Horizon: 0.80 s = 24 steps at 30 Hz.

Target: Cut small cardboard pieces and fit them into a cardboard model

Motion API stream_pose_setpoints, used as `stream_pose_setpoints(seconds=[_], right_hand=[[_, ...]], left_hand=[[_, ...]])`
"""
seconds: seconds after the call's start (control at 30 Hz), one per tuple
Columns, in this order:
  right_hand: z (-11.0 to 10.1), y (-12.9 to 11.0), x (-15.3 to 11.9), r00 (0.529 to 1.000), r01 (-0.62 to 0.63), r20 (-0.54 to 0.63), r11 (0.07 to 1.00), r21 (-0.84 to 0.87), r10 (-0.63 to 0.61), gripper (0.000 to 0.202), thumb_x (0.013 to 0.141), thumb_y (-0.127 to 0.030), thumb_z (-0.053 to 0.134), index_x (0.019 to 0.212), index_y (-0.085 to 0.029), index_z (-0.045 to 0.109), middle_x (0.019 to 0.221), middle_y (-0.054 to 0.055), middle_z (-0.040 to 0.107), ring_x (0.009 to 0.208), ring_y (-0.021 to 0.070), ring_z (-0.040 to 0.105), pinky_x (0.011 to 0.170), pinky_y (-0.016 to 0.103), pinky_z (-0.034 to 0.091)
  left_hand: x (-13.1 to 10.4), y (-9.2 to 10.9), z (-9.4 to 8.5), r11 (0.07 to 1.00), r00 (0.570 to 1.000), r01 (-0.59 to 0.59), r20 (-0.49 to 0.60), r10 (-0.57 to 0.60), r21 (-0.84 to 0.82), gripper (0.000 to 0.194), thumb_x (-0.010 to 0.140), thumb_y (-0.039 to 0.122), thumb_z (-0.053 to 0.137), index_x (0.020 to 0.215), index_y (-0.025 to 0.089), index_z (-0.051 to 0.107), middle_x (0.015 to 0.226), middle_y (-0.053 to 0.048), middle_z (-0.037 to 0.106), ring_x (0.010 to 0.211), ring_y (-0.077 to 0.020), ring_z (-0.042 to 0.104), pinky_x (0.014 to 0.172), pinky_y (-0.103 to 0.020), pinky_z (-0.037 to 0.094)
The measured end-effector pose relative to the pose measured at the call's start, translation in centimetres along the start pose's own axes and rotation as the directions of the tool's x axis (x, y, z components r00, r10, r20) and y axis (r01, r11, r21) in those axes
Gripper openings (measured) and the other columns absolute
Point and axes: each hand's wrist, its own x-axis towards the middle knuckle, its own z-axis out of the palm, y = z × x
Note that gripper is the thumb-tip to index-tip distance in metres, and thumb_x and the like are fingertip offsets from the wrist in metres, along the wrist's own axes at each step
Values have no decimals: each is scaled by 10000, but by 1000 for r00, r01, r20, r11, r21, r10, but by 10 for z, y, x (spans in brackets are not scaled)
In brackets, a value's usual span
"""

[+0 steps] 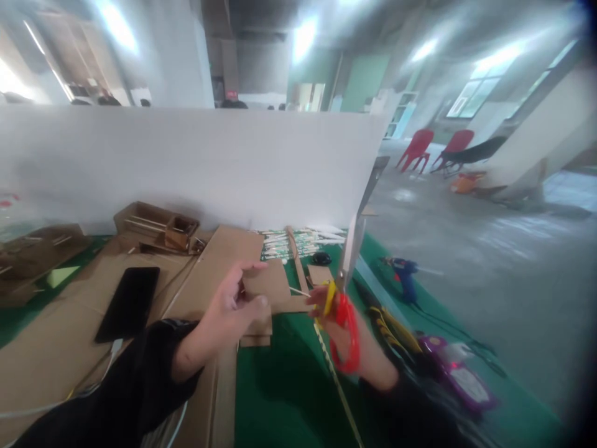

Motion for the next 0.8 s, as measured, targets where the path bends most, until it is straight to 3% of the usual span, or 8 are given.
stream_pose_setpoints(seconds=[0.1,0.17,0.27,0.37,0.5,0.6,0.7,0.8], right_hand=[[12,-20,-5,985,-105,163,949,297,58,438,846,-289,555,1272,-286,448,1232,107,565,1102,276,592,864,433,530],[19,-31,-8,973,-146,220,911,386,63,436,836,-340,606,1253,-312,482,1228,94,553,1074,279,587,843,428,521],[28,-44,-10,963,-146,265,912,384,43,370,899,-422,536,1244,-292,506,1160,97,569,1039,269,580,856,428,502],[36,-48,-11,955,-179,288,910,373,70,437,902,-485,521,1279,-268,471,1158,106,557,998,257,574,905,433,469],[37,-46,-13,950,-203,295,918,340,101,468,895,-560,484,1283,-300,457,1197,103,533,971,250,572,891,409,475],[35,-45,-16,940,-202,325,935,293,101,436,888,-560,489,1261,-334,471,1082,78,571,894,243,579,842,389,491],[35,-43,-19,939,-210,322,942,260,121,426,897,-543,484,1253,-310,479,940,61,571,812,231,569,835,399,484],[38,-39,-21,951,-199,281,952,234,129,428,896,-543,484,1236,-284,489,957,70,568,829,232,567,846,404,479]], left_hand=[[12,28,5,978,986,-116,-142,91,-175,519,793,168,626,1257,279,421,1125,-14,595,872,-156,622,742,-261,514],[19,36,11,941,973,-148,-216,83,-305,610,762,154,663,1287,294,387,1080,-1,626,892,-164,633,774,-277,514],[26,34,19,886,975,-76,-222,-31,-458,394,739,182,682,1111,195,555,986,-32,678,905,-196,646,810,-301,509],[29,25,25,844,974,-18,-202,-107,-536,242,767,217,661,999,155,632,990,-62,703,944,-223,651,869,-338,500],[29,14,26,858,975,-37,-206,-82,-512,260,812,245,651,1063,182,638,1046,-59,704,975,-226,656,915,-364,488],[28,8,23,865,975,-28,-204,-86,-501,286,823,264,651,1097,182,627,1063,-67,700,997,-239,654,920,-382,492],[27,4,21,868,978,5,-179,-108,-497,280,839,265,639,1106,185,614,1066,-68,699,1003,-241,654,918,-390,496],[27,1,21,883,975,4,-193,-107,-469,255,854,253,626,1102,196,606,1069,-57,699,1025,-229,646,949,-382,474]])
